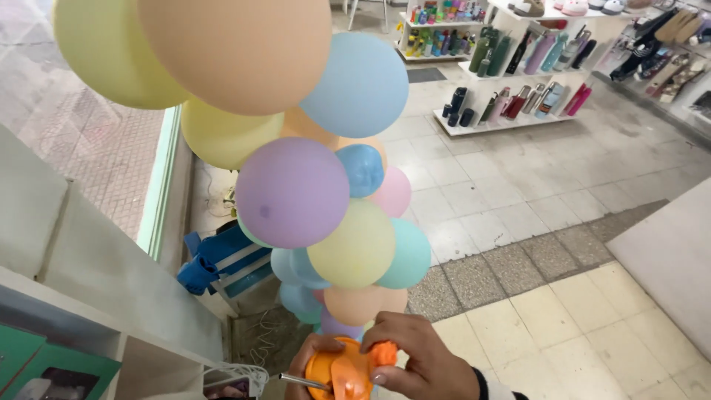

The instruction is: Assemble a small water bottle by inserting a metal straw and securing the lid.

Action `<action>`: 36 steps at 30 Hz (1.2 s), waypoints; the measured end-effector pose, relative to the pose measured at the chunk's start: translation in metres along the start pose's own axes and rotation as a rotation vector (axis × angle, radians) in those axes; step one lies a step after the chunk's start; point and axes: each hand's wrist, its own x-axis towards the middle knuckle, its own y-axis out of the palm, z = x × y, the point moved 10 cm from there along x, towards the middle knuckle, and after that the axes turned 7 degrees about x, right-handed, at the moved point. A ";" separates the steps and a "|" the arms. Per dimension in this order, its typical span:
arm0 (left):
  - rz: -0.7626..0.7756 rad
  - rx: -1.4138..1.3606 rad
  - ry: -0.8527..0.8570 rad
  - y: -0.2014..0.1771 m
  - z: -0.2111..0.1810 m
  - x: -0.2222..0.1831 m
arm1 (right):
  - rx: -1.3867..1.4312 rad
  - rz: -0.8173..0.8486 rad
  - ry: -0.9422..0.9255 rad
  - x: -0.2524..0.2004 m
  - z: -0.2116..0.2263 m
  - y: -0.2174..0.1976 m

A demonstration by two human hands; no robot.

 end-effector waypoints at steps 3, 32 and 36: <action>0.024 0.012 -0.002 0.024 -0.130 0.058 | -0.024 0.133 0.015 -0.009 0.014 0.018; 0.075 0.384 -0.066 0.026 -0.024 0.034 | -0.130 0.334 0.565 -0.097 -0.059 0.045; 0.124 0.029 0.007 0.035 -0.045 0.035 | 0.116 0.141 0.238 -0.089 -0.042 0.034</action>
